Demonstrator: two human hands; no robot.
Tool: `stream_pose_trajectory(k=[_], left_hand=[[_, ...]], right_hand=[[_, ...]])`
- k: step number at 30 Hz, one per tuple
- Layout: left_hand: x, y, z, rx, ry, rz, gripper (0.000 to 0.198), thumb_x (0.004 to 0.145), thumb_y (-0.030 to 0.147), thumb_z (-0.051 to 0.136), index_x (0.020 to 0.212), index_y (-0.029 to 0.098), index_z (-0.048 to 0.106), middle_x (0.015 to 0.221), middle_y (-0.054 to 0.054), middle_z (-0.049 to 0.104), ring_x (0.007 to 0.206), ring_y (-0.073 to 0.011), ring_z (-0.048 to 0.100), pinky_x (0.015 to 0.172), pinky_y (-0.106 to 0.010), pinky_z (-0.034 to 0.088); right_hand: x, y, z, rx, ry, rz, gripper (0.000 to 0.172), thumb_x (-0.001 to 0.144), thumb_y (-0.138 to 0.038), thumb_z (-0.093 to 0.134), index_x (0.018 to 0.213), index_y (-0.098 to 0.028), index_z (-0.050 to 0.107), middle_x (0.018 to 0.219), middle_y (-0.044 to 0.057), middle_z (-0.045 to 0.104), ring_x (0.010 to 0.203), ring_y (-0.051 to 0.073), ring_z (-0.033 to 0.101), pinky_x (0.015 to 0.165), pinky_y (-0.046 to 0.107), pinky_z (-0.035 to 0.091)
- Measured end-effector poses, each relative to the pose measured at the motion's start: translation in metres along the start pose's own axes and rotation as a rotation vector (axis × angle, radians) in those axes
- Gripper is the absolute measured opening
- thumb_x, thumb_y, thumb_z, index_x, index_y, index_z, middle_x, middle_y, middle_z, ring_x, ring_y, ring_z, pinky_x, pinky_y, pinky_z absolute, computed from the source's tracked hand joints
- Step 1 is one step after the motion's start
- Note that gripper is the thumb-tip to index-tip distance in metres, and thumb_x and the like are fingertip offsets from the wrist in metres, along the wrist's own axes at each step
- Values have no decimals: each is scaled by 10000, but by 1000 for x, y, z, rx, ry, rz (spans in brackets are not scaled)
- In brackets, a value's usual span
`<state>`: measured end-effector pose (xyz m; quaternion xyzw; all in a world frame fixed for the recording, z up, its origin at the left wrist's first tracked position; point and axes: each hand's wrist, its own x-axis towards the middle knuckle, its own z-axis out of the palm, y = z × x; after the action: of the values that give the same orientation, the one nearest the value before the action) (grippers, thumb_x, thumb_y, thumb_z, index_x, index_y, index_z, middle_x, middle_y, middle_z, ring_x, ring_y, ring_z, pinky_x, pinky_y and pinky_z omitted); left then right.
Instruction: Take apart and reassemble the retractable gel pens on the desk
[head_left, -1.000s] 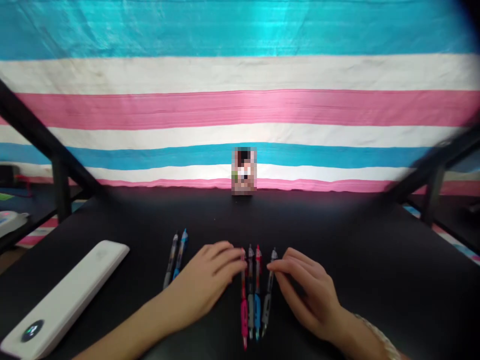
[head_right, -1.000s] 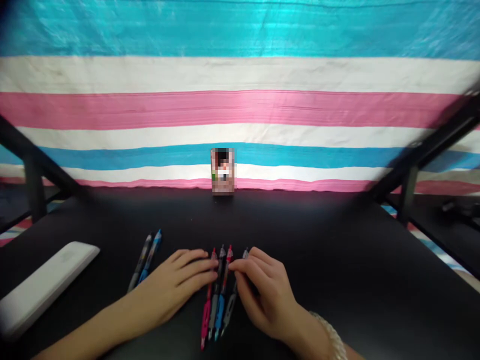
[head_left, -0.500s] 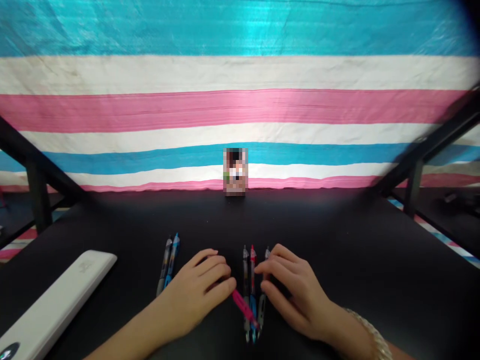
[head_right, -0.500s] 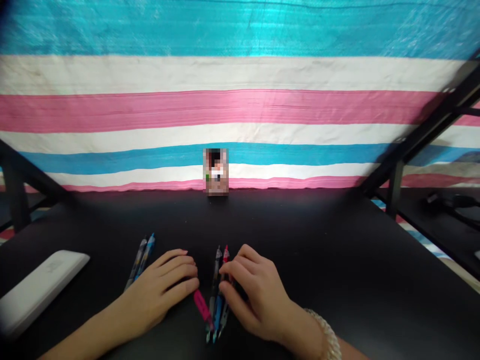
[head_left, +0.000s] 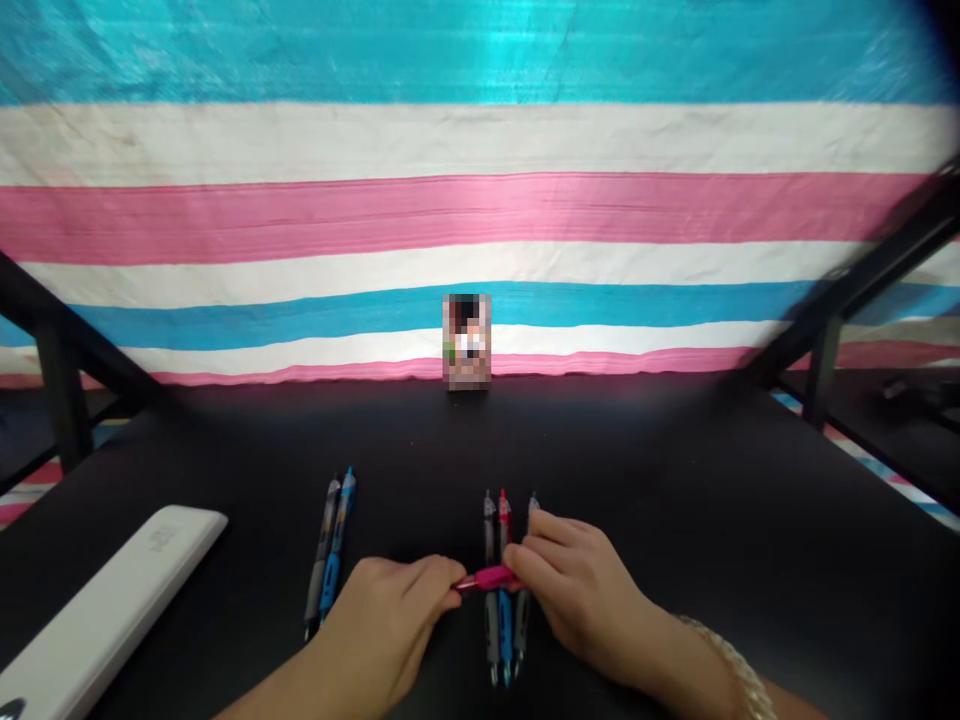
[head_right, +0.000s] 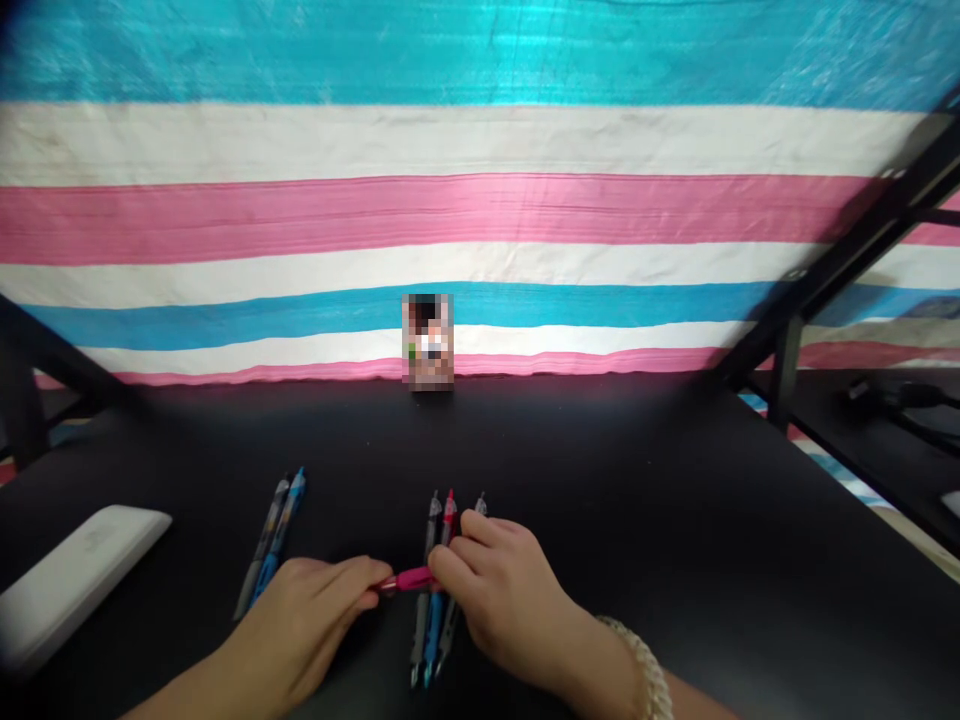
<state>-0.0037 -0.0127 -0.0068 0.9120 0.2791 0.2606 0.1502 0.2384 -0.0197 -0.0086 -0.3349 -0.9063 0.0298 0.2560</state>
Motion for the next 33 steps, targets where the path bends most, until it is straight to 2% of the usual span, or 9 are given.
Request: stream_pose_trajectory(k=[3, 6, 8, 13, 18, 23, 27, 31, 33], left_hand=[[-3, -1, -2, -126, -114, -165, 277, 1060, 212, 314, 996, 228, 584, 715, 14, 679, 570, -160, 671, 545, -244, 478], [-8, -7, -3, -35, 17, -143, 193, 1043, 289, 436, 1155, 238, 584, 887, -20, 745, 740, -186, 728, 697, -268, 532], [-11, -11, -5, 46, 147, -106, 259, 999, 303, 555, 1248, 235, 570, 966, -47, 755, 791, -197, 733, 752, -280, 542], [-10, -13, -12, -24, 256, -147, 271, 946, 115, 583, 1174, 250, 639, 973, -42, 775, 825, -181, 734, 766, -241, 543], [-6, -9, -15, -210, 264, -352, 150, 928, 199, 628, 1031, 264, 716, 853, 11, 778, 668, -140, 719, 659, -185, 539], [-5, -8, -15, -328, 262, -486, 131, 926, 255, 625, 994, 264, 737, 733, 26, 752, 600, -126, 689, 577, -165, 516], [-5, -8, -14, -445, 254, -602, 145, 931, 317, 621, 989, 253, 737, 715, 15, 747, 511, -111, 625, 495, -161, 495], [-6, -11, -13, -530, 253, -654, 158, 926, 338, 624, 982, 248, 742, 723, 6, 748, 505, -106, 608, 503, -164, 503], [-7, -12, -12, -546, 262, -669, 158, 919, 337, 633, 979, 243, 745, 724, 1, 749, 498, -104, 602, 502, -168, 504]], right_hand=[[-1, 0, -2, -11, -10, -13, 288, 1017, -85, 355, 827, -177, 552, 660, 24, 572, 670, 200, 454, 589, 329, 312], [0, 1, -6, 29, -23, 61, 261, 1023, -147, 399, 800, -184, 529, 678, 29, 582, 677, 198, 454, 581, 327, 304], [1, 3, -10, 72, -33, 126, 259, 1026, -181, 406, 792, -189, 516, 690, 34, 586, 683, 200, 455, 584, 324, 307], [3, 7, -12, 153, -41, 217, 257, 1040, -221, 411, 812, -192, 526, 709, 32, 587, 690, 198, 461, 588, 312, 316], [4, 6, -16, 289, -12, 279, 107, 994, -273, 546, 996, -178, 595, 808, 41, 611, 751, 198, 507, 638, 299, 370], [7, 2, -23, 493, -22, 440, 264, 1025, -279, 461, 791, -194, 545, 738, 5, 527, 692, 163, 489, 630, 281, 377], [7, 2, -22, 661, -24, 594, 160, 979, -315, 549, 875, -196, 571, 742, -22, 517, 634, 135, 442, 587, 258, 368], [6, 4, -21, 786, -40, 656, 342, 1027, -400, 469, 770, -192, 556, 695, -24, 514, 633, 133, 444, 590, 262, 363], [6, 5, -20, 817, -22, 682, 308, 1008, -396, 514, 785, -190, 567, 711, -22, 533, 644, 133, 459, 595, 261, 367]])
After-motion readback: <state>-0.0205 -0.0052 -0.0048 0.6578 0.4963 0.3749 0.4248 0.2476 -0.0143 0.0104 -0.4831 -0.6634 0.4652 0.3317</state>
